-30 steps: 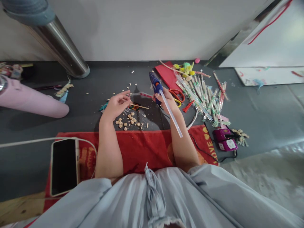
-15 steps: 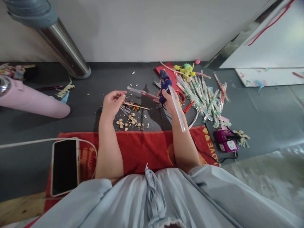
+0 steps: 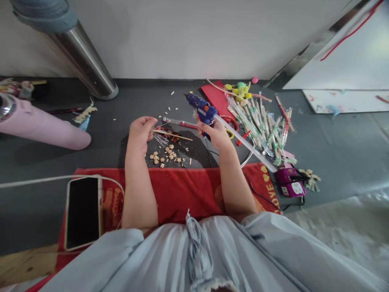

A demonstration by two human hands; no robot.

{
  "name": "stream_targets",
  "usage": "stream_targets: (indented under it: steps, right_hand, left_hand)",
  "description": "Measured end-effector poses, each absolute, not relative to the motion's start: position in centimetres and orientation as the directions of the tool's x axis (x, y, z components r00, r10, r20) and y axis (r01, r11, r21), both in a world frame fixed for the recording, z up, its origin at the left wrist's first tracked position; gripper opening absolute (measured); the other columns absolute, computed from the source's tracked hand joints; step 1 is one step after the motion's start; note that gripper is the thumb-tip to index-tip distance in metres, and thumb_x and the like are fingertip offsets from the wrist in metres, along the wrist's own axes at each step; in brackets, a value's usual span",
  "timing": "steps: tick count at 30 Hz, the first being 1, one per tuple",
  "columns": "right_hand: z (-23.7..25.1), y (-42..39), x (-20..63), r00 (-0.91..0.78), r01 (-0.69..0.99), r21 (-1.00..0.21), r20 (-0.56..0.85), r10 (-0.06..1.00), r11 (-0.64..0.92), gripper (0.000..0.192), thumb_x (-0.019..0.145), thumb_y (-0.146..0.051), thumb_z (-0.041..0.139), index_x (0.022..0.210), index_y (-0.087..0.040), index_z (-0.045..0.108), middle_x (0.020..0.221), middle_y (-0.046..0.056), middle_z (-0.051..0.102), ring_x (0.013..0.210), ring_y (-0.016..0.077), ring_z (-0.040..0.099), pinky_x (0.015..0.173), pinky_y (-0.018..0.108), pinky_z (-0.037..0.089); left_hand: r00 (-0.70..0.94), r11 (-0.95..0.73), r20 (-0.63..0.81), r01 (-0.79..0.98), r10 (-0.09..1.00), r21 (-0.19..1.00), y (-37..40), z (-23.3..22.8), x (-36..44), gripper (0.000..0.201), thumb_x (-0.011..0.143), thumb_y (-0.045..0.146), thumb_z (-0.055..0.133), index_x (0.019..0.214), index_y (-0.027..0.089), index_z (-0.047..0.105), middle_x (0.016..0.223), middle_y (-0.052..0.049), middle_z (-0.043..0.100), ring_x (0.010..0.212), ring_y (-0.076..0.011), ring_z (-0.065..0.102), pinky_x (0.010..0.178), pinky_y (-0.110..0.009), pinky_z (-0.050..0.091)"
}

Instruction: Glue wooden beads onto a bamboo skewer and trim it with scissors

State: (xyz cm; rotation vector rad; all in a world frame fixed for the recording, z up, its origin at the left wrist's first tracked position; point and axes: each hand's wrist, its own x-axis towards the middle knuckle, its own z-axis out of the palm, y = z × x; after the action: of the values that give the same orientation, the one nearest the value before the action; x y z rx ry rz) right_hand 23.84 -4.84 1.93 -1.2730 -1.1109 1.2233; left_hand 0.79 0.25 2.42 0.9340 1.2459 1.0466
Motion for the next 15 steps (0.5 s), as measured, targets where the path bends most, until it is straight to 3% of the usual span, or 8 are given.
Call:
stream_targets:
  steps: [3,7,15]
  right_hand:
    - [2.2,-5.0,22.8,0.029,-0.110,-0.994,-0.028,0.999,-0.024,0.040,0.072,-0.058,0.072,0.079,-0.021,0.057,0.064,-0.004,0.051,0.052,0.0077,0.046,0.046,0.024,0.039]
    - [2.2,-5.2,21.9,-0.060,-0.196,-0.974,-0.103,0.993,-0.112,0.046,0.071,-0.065,0.069,0.077,-0.021,0.055,0.064,-0.003,0.053,0.051,0.0078,0.045,0.040,0.022,0.038]
    - [0.8,-5.3,21.5,-0.196,-0.199,-0.964,-0.135,0.971,-0.174,0.046,0.075,-0.067,0.063,0.077,-0.022,0.055,0.065,-0.002,0.056,0.049,0.0087,0.046,0.042,0.024,0.044]
  left_hand:
    - [0.053,0.317,-0.313,-0.137,0.948,0.938,0.2,2.5,0.6,0.007,0.071,0.020,0.064,0.068,0.019,0.058,0.044,0.011,0.027,0.036,-0.0021,0.018,0.036,-0.018,0.011]
    - [0.083,0.337,-0.327,-0.165,0.941,0.927,0.1,2.5,0.4,0.008,0.069,0.023,0.066,0.070,0.019,0.059,0.045,0.012,0.023,0.037,-0.0022,0.015,0.036,-0.019,0.009]
    - [0.089,0.336,-0.327,-0.114,0.941,0.935,0.0,2.7,0.5,0.010,0.069,0.026,0.067,0.071,0.021,0.059,0.048,0.011,0.023,0.038,-0.0029,0.015,0.037,-0.020,0.010]
